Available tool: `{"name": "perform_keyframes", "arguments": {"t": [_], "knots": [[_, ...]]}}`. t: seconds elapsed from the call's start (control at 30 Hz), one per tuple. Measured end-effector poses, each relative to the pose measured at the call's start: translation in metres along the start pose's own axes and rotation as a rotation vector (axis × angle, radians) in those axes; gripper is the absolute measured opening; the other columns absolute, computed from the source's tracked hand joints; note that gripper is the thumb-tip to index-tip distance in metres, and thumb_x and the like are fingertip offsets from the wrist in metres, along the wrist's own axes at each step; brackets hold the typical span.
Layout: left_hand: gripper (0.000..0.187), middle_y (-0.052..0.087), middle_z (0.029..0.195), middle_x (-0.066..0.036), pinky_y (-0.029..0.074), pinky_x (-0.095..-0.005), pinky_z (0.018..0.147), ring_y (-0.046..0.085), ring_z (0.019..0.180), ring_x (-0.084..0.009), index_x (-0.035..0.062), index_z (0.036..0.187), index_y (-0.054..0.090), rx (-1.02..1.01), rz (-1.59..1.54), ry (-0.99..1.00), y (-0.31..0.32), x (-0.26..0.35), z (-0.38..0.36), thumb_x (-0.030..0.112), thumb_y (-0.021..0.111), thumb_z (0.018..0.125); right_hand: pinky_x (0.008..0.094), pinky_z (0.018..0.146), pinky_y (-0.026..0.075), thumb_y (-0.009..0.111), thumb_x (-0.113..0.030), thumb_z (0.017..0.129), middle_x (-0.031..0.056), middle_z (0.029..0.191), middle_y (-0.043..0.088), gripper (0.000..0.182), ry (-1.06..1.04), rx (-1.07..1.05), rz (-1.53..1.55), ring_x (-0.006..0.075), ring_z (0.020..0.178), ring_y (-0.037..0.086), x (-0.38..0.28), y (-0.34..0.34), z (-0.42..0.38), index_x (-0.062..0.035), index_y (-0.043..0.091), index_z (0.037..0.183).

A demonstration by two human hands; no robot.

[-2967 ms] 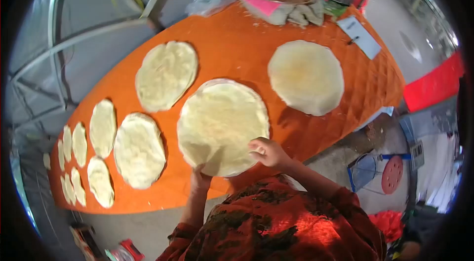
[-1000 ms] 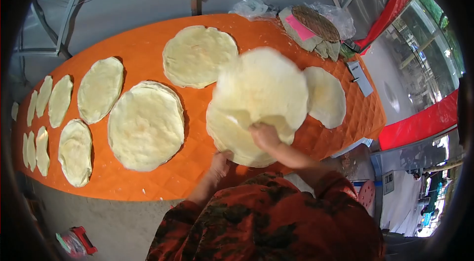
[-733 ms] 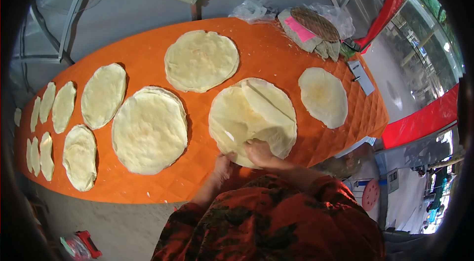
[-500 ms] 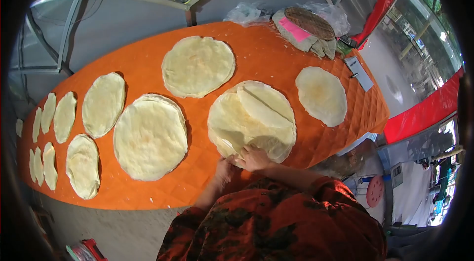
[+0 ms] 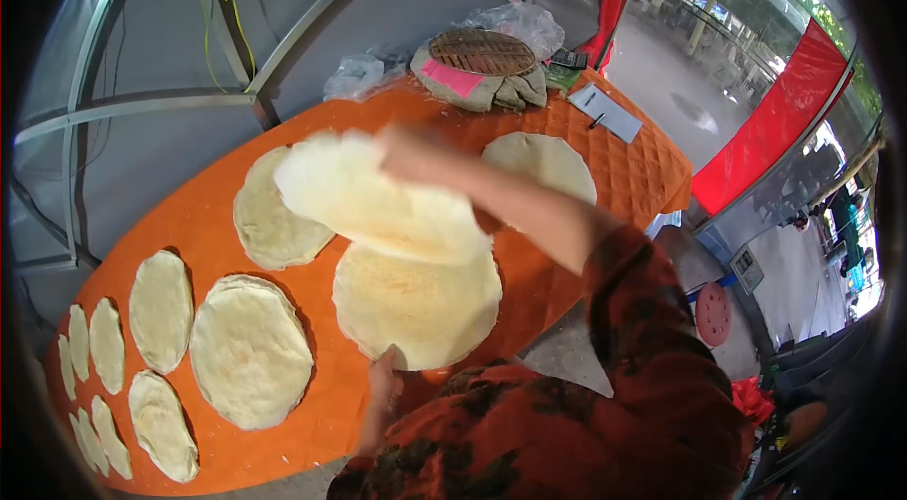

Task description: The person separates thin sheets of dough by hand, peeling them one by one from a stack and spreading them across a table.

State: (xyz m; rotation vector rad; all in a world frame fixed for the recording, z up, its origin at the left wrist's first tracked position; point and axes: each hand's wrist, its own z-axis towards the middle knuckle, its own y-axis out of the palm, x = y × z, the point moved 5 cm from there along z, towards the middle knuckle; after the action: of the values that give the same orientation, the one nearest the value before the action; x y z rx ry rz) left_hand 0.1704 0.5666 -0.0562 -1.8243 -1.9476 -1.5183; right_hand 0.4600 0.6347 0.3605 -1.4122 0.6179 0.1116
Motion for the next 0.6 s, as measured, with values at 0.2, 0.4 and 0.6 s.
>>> {"name": "perform_keyframes", "arguments": {"t": [0.2, 0.4, 0.6], "knots": [[0.039, 0.059, 0.115, -0.013, 0.05, -0.0401, 0.09, 0.06, 0.102, -0.0275, -0.0026, 0.123, 0.05, 0.057, -0.105, 0.024, 0.009, 0.004, -0.005, -0.002, 0.057, 0.085, 0.0346, 0.075, 0.054, 0.071, -0.007, 0.077, 0.0152, 0.095, 0.068, 0.032, 0.094, 0.205, 0.924, 0.0226, 0.081, 0.068, 0.166, -0.093, 0.052, 0.0084, 0.064, 0.104], [0.044, 0.058, 0.121, -0.013, 0.048, -0.0429, 0.092, 0.057, 0.109, -0.0336, 0.0004, 0.128, 0.05, -0.07, 0.254, 0.167, -0.009, 0.005, -0.008, 0.007, 0.057, 0.085, 0.0395, 0.078, 0.052, 0.074, -0.011, 0.075, 0.0134, 0.099, 0.067, 0.04, 0.434, 0.378, 1.2, 0.0263, 0.085, 0.066, 0.375, -0.014, 0.019, 0.005, 0.063, 0.11], [0.066, 0.049, 0.136, -0.013, 0.05, -0.0458, 0.09, 0.053, 0.119, -0.0328, 0.0066, 0.14, 0.039, -0.278, -0.38, -0.111, 0.062, 0.042, -0.044, 0.036, 0.062, 0.086, 0.0327, 0.07, 0.05, 0.064, -0.007, 0.081, 0.0081, 0.084, 0.065, 0.017, 0.586, 0.757, 0.352, 0.0191, 0.082, 0.062, 0.41, 0.076, -0.089, -0.0021, 0.062, 0.097]]}}
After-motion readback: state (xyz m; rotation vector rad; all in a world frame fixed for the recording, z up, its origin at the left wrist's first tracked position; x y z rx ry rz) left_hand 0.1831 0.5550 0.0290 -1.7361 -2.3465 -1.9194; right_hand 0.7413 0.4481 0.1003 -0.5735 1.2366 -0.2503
